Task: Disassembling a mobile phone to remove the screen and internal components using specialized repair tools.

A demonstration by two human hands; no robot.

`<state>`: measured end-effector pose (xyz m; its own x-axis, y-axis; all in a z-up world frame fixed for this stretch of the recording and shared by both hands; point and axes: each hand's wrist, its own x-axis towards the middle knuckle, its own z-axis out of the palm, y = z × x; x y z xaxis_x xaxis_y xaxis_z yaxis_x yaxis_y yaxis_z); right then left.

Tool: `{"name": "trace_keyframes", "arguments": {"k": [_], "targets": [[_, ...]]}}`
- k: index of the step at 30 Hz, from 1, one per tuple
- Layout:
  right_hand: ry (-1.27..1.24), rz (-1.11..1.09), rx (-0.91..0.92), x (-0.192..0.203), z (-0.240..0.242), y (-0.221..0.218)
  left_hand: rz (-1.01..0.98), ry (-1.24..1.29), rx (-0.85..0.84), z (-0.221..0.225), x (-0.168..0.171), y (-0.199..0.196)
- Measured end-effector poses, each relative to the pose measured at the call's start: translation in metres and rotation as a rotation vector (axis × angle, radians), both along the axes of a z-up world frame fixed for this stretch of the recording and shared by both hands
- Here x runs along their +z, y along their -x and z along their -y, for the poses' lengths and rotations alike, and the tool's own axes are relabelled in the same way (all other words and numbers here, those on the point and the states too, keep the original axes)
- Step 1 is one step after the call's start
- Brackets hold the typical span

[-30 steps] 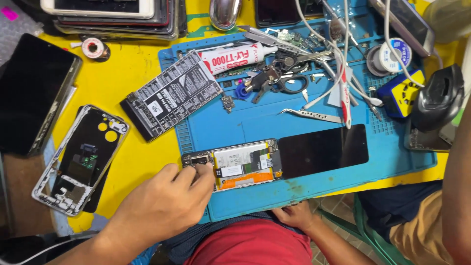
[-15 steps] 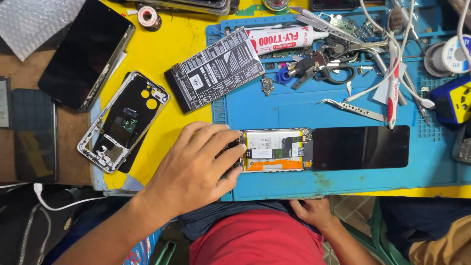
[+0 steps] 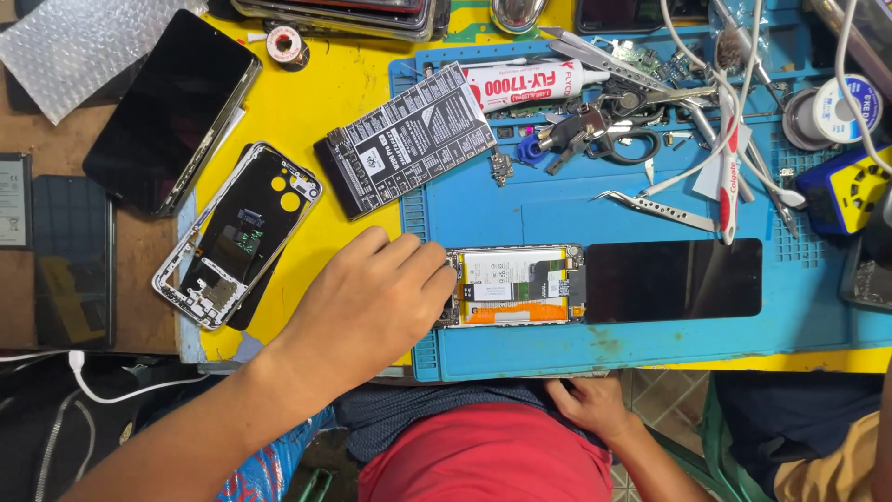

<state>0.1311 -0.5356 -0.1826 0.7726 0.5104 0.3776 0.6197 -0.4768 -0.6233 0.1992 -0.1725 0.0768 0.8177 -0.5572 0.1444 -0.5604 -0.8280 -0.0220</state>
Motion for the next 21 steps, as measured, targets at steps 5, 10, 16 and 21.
{"name": "trace_keyframes", "arguments": {"k": [5, 10, 16, 21], "targets": [[0.015, 0.025, -0.013, 0.010, -0.006, -0.003, -0.055, -0.250, -0.049, 0.013, 0.000, -0.010], [-0.013, -0.011, 0.030, 0.016, -0.008, -0.007, -0.115, -0.308, -0.076, 0.025, 0.005, -0.015], [0.012, 0.015, 0.052, 0.009, -0.006, -0.006, -0.185, -0.366, -0.092, 0.027, 0.007, -0.015], [-0.017, -0.019, 0.081, 0.020, -0.010, -0.012, -0.082, -0.336, -0.092, 0.025, 0.003, -0.011]]}}
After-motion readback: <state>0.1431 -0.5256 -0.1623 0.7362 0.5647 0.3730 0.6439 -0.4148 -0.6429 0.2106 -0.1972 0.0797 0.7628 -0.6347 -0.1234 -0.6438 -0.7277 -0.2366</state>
